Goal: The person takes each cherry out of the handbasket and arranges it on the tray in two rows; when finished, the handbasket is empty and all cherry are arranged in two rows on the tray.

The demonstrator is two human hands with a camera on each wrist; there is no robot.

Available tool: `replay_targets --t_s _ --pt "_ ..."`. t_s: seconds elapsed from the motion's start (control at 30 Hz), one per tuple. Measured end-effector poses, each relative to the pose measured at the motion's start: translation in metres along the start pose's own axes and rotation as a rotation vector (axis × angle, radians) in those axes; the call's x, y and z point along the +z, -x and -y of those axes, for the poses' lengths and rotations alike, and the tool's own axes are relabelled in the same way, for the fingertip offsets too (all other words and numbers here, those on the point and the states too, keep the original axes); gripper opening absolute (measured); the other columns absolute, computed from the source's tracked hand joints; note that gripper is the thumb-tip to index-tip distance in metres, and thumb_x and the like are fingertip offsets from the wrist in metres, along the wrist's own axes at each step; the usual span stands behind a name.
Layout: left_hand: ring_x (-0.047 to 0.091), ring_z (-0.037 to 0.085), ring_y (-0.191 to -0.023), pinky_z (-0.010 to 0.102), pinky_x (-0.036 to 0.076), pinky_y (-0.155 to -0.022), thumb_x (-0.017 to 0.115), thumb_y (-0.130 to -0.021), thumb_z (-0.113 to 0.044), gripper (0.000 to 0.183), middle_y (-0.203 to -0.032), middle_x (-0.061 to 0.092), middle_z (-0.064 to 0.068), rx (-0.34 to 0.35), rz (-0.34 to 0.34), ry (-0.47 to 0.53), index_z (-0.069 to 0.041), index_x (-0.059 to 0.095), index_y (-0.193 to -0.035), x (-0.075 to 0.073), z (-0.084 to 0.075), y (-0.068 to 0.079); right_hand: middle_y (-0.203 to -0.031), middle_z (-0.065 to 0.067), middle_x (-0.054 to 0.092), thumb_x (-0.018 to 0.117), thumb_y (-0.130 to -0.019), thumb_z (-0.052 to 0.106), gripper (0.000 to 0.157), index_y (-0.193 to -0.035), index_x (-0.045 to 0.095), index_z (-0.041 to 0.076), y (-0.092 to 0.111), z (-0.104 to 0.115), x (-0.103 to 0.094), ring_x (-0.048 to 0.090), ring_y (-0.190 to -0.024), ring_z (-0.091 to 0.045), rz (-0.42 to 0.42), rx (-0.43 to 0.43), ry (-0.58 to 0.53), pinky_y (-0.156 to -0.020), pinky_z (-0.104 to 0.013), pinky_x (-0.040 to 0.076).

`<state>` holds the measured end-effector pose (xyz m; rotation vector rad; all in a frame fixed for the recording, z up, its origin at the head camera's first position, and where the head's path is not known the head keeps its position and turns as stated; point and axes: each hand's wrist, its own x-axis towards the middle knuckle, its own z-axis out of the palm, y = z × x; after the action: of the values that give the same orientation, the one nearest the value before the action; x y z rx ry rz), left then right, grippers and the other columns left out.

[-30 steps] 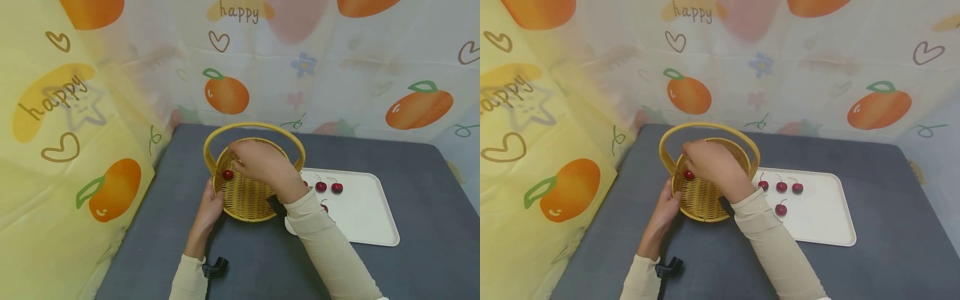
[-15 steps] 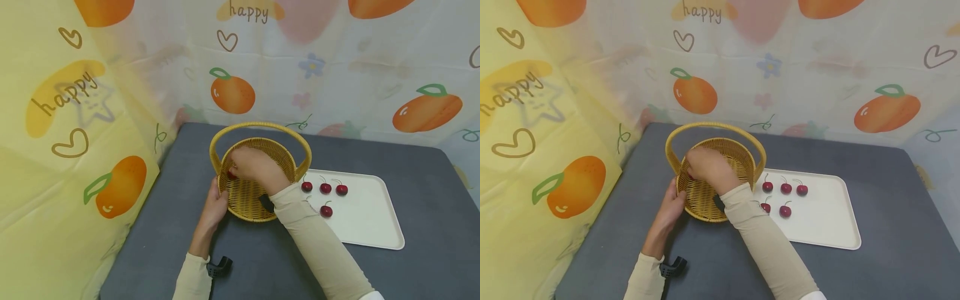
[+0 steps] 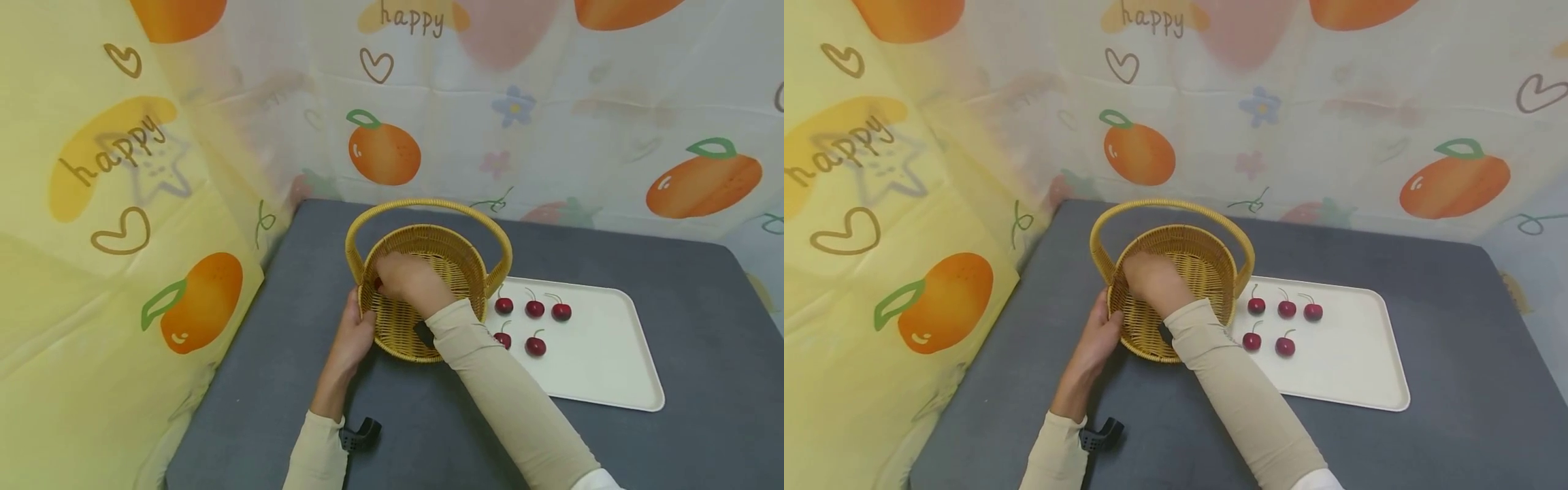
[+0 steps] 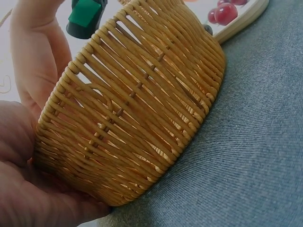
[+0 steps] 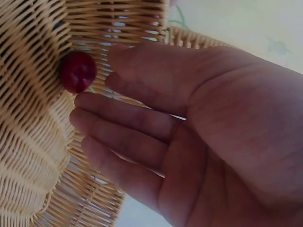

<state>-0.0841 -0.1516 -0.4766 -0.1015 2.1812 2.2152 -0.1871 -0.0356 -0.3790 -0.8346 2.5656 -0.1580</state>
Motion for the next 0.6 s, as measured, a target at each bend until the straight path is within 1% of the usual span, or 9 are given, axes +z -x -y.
replay_targets --t_s 0.07,0.17,0.33,0.47,0.53,0.6 --pt "0.035 0.032 -0.152 0.053 0.029 -0.124 0.037 -0.106 0.005 0.065 -0.167 0.032 0.019 0.000 -0.004 -0.006 -0.006 0.018 -0.167 0.000 -0.001 0.000 -0.112 -0.010 0.072 0.067 -0.105 0.021 0.011 -0.104 0.071 0.011 -0.002 0.001 0.001 0.067 -0.096 -0.023 0.008 0.005 0.012 -0.084 -0.040 0.055" --pt "0.035 0.032 -0.153 0.053 0.028 -0.124 0.037 -0.105 0.006 0.066 -0.167 0.032 0.019 0.003 -0.004 -0.013 -0.006 0.018 -0.167 0.000 0.000 0.000 -0.109 -0.010 0.072 0.066 -0.105 0.020 0.012 -0.097 0.069 0.012 -0.005 0.002 0.004 0.065 -0.091 -0.023 0.008 0.003 0.020 -0.082 -0.040 0.054" --pt "0.035 0.033 -0.152 0.053 0.028 -0.124 0.036 -0.105 0.007 0.065 -0.166 0.033 0.019 0.011 -0.006 -0.012 -0.005 0.019 -0.167 0.000 0.000 -0.001 -0.110 -0.010 0.073 0.067 -0.104 0.019 0.012 -0.095 0.068 0.013 -0.009 0.002 0.006 0.067 -0.094 -0.023 -0.007 0.008 0.040 -0.084 -0.042 0.056" --pt "0.037 0.032 -0.151 0.053 0.030 -0.124 0.036 -0.105 0.007 0.064 -0.165 0.034 0.018 0.010 -0.004 -0.005 -0.005 0.020 -0.166 0.000 -0.001 0.000 -0.117 -0.010 0.074 0.068 -0.103 0.016 0.006 -0.103 0.073 0.012 -0.013 0.003 0.009 0.069 -0.100 -0.025 0.001 0.018 0.055 -0.087 -0.042 0.057" --pt "0.038 0.032 -0.150 0.052 0.031 -0.123 0.036 -0.105 0.007 0.064 -0.165 0.035 0.018 0.004 -0.010 -0.004 -0.005 0.020 -0.166 0.000 -0.001 0.001 -0.121 -0.011 0.073 0.069 -0.102 0.014 0.009 -0.109 0.074 0.011 -0.014 0.004 0.011 0.070 -0.104 -0.026 0.012 0.018 0.064 -0.089 -0.042 0.057" --pt "0.037 0.033 -0.150 0.053 0.029 -0.124 0.035 -0.105 0.007 0.064 -0.165 0.035 0.020 0.009 -0.006 -0.006 -0.003 0.020 -0.166 0.000 -0.001 0.001 -0.124 -0.011 0.073 0.069 -0.102 0.012 0.011 -0.112 0.074 0.012 -0.016 0.005 0.012 0.070 -0.106 -0.026 0.018 0.017 0.078 -0.090 -0.042 0.057"
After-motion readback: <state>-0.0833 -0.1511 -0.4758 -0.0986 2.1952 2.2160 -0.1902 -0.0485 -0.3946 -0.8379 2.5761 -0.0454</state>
